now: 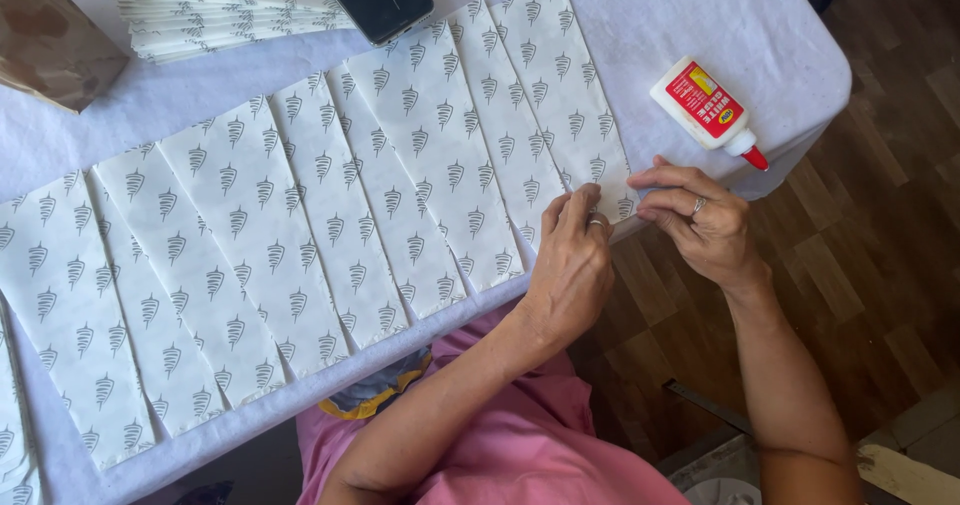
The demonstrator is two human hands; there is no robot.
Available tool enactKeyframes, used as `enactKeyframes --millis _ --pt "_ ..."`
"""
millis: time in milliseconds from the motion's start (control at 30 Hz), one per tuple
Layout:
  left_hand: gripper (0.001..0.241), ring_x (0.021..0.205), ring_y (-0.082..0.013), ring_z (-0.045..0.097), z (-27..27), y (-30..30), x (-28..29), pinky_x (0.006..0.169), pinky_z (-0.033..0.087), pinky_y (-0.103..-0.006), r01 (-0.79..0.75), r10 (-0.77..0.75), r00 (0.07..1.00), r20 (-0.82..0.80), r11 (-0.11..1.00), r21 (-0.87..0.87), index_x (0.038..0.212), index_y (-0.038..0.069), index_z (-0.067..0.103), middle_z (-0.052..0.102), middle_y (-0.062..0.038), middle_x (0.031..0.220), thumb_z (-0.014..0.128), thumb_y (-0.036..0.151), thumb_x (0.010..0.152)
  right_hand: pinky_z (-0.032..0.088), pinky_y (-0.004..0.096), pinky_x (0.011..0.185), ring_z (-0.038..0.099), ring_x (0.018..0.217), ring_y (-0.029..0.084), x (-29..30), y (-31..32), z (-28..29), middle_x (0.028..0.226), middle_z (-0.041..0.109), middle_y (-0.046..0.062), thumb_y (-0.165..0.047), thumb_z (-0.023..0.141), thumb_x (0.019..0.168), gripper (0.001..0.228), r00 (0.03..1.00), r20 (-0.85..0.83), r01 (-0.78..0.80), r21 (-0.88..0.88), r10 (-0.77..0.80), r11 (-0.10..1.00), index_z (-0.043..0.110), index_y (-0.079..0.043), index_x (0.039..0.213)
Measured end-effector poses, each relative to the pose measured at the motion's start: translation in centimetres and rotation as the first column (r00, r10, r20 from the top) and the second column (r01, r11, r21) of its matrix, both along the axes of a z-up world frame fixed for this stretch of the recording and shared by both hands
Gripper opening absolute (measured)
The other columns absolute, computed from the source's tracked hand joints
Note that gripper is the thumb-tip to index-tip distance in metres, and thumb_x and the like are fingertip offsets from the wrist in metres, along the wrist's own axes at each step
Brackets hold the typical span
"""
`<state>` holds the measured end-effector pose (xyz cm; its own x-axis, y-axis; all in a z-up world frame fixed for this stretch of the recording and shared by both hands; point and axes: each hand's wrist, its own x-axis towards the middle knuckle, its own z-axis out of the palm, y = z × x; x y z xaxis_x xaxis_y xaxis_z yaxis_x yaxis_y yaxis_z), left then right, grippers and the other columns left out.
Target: The person is organizing, laying out, and applying glue to printed paper strips on a table for assembly.
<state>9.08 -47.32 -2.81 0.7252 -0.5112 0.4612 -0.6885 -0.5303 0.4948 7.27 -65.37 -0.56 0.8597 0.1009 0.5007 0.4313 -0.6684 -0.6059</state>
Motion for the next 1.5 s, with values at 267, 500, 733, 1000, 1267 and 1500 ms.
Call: enactKeyframes --millis 267,500,733,1000,1267,1500 --pt "0.016 0.129 -0.0275 0.051 -3.1 -2.1 1.1 0.102 0.047 -0.0463 -0.054 0.049 0.985 -0.166 0.998 -0.025 0.088 -0.007 0.07 0.059 -0.011 0.103 0.061 0.005 0.087 0.055 0.046 0.102 0.07 0.118 0.035 0.4 0.4 0.9 0.109 0.075 0.015 -0.001 0.087 0.085 0.012 0.994 -0.079 0.081 0.042 -0.077 0.996 0.075 -0.001 0.086" --pt "0.006 0.121 -0.0307 0.057 -1.5 -1.4 1.9 0.102 0.049 -0.0516 -0.05 0.033 0.972 -0.231 0.997 -0.066 0.088 -0.006 0.071 0.061 -0.015 0.096 0.068 -0.002 0.085 0.054 0.05 0.102 0.072 0.108 0.035 0.8 0.8 0.6 0.105 0.072 0.018 0.0 0.089 0.082 0.025 0.996 -0.048 0.075 0.107 -0.071 0.991 0.074 0.003 0.102" --pt "0.004 0.118 -0.0322 0.059 -0.9 -0.8 1.8 0.101 0.05 -0.0525 -0.041 0.014 0.966 -0.259 0.994 -0.099 0.087 -0.006 0.07 0.062 -0.015 0.092 0.071 -0.005 0.083 0.052 0.05 0.107 0.07 0.109 0.034 0.5 0.2 -1.0 0.105 0.071 0.019 0.004 0.084 0.088 0.02 0.995 -0.069 0.086 0.193 -0.074 0.977 0.072 0.006 0.105" --pt "0.008 0.112 -0.0283 0.061 0.0 -1.2 1.6 0.1 0.051 -0.0509 -0.059 0.049 0.981 -0.188 0.997 -0.05 0.091 -0.003 0.072 0.064 -0.012 0.092 0.071 0.004 0.087 0.05 0.05 0.11 0.069 0.108 0.032 0.6 0.2 -1.1 0.107 0.071 0.019 0.001 0.084 0.088 0.023 0.998 -0.035 0.064 0.189 -0.058 0.98 0.073 0.006 0.108" --pt "0.013 0.109 -0.031 0.063 -1.0 -0.9 1.8 0.099 0.052 -0.0512 -0.052 0.046 0.982 -0.185 0.998 -0.031 0.093 -0.005 0.07 0.061 -0.012 0.093 0.076 -0.001 0.082 0.048 0.05 0.112 0.069 0.11 0.031 0.6 0.1 -1.4 0.107 0.07 0.018 0.0 0.083 0.089 0.022 0.997 -0.054 0.067 0.201 -0.057 0.977 0.073 0.005 0.108" --pt "0.007 0.112 -0.0308 0.059 -0.8 -0.9 1.6 0.098 0.052 -0.0507 -0.034 0.021 0.989 -0.145 0.996 -0.086 0.09 -0.005 0.068 0.062 -0.011 0.09 0.071 -0.004 0.084 0.049 0.051 0.11 0.069 0.105 0.033 0.6 2.1 -0.1 0.107 0.067 0.016 -0.011 0.09 0.086 0.038 0.991 0.022 0.133 -0.016 -0.133 0.991 0.069 0.004 0.115"
